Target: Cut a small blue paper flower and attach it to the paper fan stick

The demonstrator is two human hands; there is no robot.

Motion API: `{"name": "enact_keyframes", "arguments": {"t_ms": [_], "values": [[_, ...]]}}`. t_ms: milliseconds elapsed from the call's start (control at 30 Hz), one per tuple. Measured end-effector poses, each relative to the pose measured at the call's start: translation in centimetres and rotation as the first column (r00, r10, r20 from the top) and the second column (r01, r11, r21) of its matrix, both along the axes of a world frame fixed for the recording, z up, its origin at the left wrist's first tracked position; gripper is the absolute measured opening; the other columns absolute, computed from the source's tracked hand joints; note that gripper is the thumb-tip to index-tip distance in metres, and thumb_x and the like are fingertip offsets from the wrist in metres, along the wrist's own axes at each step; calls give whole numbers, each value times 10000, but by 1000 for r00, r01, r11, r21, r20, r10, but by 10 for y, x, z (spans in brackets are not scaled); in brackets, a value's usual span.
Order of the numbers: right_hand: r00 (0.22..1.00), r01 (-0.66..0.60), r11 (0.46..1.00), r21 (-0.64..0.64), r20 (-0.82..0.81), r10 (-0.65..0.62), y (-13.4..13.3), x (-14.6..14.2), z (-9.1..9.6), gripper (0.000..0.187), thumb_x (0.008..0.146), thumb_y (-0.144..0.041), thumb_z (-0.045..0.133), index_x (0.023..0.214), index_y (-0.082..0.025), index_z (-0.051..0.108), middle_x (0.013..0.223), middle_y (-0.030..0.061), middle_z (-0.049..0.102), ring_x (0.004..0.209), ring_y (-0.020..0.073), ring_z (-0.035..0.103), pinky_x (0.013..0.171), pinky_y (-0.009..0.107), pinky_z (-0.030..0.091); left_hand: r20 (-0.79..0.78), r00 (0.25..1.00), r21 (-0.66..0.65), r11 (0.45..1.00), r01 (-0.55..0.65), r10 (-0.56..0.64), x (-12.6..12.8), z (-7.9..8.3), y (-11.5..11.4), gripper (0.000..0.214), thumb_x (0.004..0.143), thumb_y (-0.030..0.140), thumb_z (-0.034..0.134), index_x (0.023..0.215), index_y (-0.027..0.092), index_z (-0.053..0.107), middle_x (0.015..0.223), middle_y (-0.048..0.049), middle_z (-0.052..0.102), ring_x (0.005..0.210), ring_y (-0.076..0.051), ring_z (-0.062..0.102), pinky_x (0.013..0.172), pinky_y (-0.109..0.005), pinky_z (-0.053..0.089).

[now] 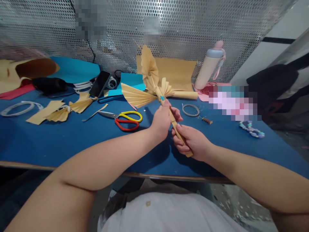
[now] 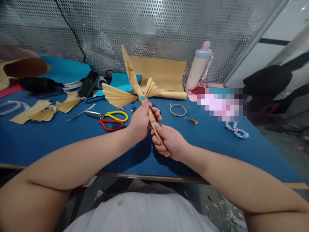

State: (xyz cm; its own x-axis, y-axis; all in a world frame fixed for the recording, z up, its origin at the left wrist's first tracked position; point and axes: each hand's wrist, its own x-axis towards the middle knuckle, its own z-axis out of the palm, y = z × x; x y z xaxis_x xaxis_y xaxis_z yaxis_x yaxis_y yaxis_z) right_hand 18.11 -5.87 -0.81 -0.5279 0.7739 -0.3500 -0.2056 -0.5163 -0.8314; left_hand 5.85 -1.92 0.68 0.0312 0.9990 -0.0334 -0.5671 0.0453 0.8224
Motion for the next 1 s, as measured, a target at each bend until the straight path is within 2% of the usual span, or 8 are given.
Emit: {"name": "enact_keyframes", "arguments": {"t_ms": [133, 267, 333, 500, 667, 833, 1000], "values": [[1000, 4, 1000, 12, 1, -4, 0, 1, 0, 271, 1032, -391, 418, 866, -196, 510, 500, -71, 461, 332, 45, 271, 315, 133, 260, -21, 999, -15, 999, 34, -34, 3, -1, -6, 334, 1008, 499, 445, 827, 219, 443, 588, 27, 582, 501, -123, 598, 459, -190, 441], [1000, 4, 1000, 26, 0, -4, 1, 2, -1, 275, 1016, -418, 450, 864, -198, 512, 509, -71, 459, 340, 46, 260, 311, 134, 245, -63, 997, -23, 999, 44, -46, 6, -4, -9, 320, 1026, 457, 402, 824, 214, 449, 619, 12, 625, 415, -94, 514, 352, -170, 287], [1000, 4, 1000, 31, -1, -4, 2, 2, -2, 280, 995, -444, 495, 860, -199, 509, 516, -71, 461, 345, 46, 259, 311, 133, 233, -78, 996, -24, 999, 39, -40, 7, -7, -11, 320, 1034, 435, 379, 818, 211, 456, 639, 1, 652, 411, -90, 505, 344, -176, 258], [1000, 2, 1000, 30, -12, -2, 4, 2, 0, 301, 955, -481, 564, 866, -202, 496, 521, -73, 454, 350, 42, 260, 328, 137, 236, -85, 996, -11, 1000, 20, -21, 8, -8, -9, 327, 1040, 418, 380, 799, 212, 459, 639, -8, 675, 601, -129, 654, 494, -181, 418], [1000, 22, 1000, 21, -14, -22, 6, 1, 4, 269, 964, -449, 549, 925, -184, 538, 606, -21, 557, 396, 75, 433, 364, 166, 328, -81, 996, 34, 999, -23, 26, -1, 0, 3, 306, 1036, 423, 402, 816, 216, 456, 663, -9, 695, 663, -156, 690, 604, -230, 487], [1000, 21, 999, 33, -8, -21, 3, 0, -1, 291, 919, -448, 628, 875, -170, 552, 543, -62, 469, 356, 20, 277, 346, 122, 192, -62, 995, 51, 995, -81, 84, -2, 1, 5, 323, 1052, 384, 360, 794, 213, 454, 613, 6, 664, 640, -135, 673, 699, -242, 499], [998, 56, 997, 49, 0, -56, -1, -1, -6, 333, 874, -475, 684, 849, -176, 540, 522, -70, 454, 354, 17, 249, 336, 120, 175, -41, 997, 28, 997, -70, 71, 4, -3, 1, 329, 1040, 404, 385, 776, 217, 445, 577, 5, 645, 595, -138, 654, 698, -247, 500]]}}
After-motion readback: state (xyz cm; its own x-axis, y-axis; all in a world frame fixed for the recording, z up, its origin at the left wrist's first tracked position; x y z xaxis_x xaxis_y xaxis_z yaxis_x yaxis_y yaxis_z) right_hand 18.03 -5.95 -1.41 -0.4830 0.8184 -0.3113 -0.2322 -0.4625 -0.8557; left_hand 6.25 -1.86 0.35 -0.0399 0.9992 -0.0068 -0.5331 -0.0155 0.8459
